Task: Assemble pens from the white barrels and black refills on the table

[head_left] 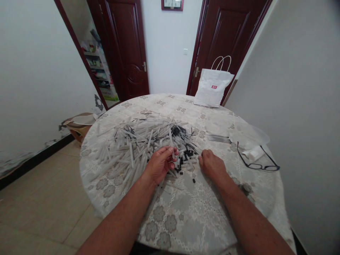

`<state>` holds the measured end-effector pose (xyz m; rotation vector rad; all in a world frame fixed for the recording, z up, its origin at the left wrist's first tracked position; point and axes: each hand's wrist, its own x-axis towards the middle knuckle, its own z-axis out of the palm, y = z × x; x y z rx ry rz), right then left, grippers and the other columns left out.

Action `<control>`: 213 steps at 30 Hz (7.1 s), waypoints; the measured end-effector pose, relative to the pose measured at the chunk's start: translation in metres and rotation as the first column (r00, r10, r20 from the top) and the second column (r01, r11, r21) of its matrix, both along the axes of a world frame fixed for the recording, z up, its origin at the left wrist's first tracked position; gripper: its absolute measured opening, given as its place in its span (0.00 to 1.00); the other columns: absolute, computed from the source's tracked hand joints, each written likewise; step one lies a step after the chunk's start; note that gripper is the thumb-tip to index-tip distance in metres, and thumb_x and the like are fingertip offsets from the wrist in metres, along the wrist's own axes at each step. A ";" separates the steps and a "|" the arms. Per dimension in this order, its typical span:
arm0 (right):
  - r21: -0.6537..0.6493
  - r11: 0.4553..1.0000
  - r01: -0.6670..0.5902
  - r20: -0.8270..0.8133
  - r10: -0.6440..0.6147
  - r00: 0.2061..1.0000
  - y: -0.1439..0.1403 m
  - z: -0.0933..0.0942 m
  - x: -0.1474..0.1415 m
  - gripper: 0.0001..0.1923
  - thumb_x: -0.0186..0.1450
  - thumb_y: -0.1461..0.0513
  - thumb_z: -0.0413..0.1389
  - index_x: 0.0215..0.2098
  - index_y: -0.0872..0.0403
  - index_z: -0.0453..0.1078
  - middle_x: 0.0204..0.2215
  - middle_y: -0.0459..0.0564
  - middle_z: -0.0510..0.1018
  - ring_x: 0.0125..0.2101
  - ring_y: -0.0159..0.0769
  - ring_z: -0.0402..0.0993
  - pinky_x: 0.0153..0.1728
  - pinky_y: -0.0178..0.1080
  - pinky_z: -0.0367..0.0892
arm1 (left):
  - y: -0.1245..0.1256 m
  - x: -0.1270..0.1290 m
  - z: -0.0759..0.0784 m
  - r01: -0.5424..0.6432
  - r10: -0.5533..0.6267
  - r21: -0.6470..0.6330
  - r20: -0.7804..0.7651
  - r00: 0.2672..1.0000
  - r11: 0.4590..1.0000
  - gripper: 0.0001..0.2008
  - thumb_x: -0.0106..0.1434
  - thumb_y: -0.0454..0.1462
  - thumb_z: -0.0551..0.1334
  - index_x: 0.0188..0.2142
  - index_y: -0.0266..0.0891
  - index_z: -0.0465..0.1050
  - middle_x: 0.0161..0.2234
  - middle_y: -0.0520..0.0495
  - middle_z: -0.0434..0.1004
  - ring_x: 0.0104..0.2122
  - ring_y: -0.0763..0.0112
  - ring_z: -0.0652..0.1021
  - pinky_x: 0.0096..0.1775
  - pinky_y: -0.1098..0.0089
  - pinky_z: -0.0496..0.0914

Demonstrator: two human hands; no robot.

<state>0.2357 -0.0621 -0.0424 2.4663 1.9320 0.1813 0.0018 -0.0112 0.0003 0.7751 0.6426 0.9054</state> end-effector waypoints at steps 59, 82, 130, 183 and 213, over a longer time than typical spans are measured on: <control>-0.209 0.800 -0.562 -0.974 -0.223 0.046 -0.017 0.031 0.011 0.13 0.69 0.53 0.59 0.37 0.56 0.71 0.28 0.46 0.81 0.24 0.28 0.78 0.22 0.28 0.70 | 0.003 0.003 0.006 -0.378 0.381 0.185 0.019 0.924 0.907 0.12 0.63 0.44 0.69 0.41 0.41 0.76 0.29 0.52 0.73 0.27 0.74 0.77 0.28 0.72 0.77; -0.041 0.931 -0.362 -0.997 -0.063 -0.050 -0.015 0.031 0.016 0.15 0.66 0.52 0.64 0.35 0.56 0.72 0.28 0.48 0.81 0.21 0.27 0.75 0.21 0.28 0.70 | -0.002 0.006 0.000 -0.325 0.325 0.181 0.035 0.945 0.928 0.13 0.65 0.47 0.66 0.41 0.40 0.74 0.28 0.53 0.72 0.27 0.74 0.76 0.27 0.72 0.76; 0.334 0.850 0.406 -0.830 0.470 -0.300 0.002 0.020 0.004 0.15 0.60 0.53 0.67 0.33 0.52 0.69 0.26 0.42 0.76 0.16 0.23 0.64 0.12 0.27 0.58 | 0.005 0.005 -0.004 -0.446 0.439 0.074 0.101 0.893 0.892 0.19 0.59 0.48 0.69 0.40 0.38 0.70 0.27 0.54 0.74 0.28 0.73 0.78 0.30 0.72 0.76; -0.024 0.813 -0.581 -0.626 0.441 0.643 -0.023 0.028 -0.013 0.06 0.64 0.59 0.57 0.32 0.53 0.71 0.27 0.48 0.77 0.27 0.36 0.70 0.30 0.37 0.58 | -0.015 0.017 -0.013 0.077 -0.071 -0.021 0.193 0.979 0.997 0.18 0.59 0.44 0.72 0.41 0.36 0.71 0.35 0.43 0.81 0.34 0.61 0.85 0.31 0.69 0.79; 0.434 0.892 -0.131 -0.773 0.443 0.453 -0.019 0.021 -0.022 0.07 0.66 0.58 0.60 0.40 0.52 0.74 0.30 0.47 0.81 0.27 0.33 0.75 0.28 0.34 0.66 | -0.012 0.019 -0.014 0.034 -0.034 0.039 0.004 0.999 0.999 0.15 0.60 0.39 0.71 0.43 0.33 0.75 0.37 0.40 0.83 0.39 0.62 0.84 0.40 0.67 0.79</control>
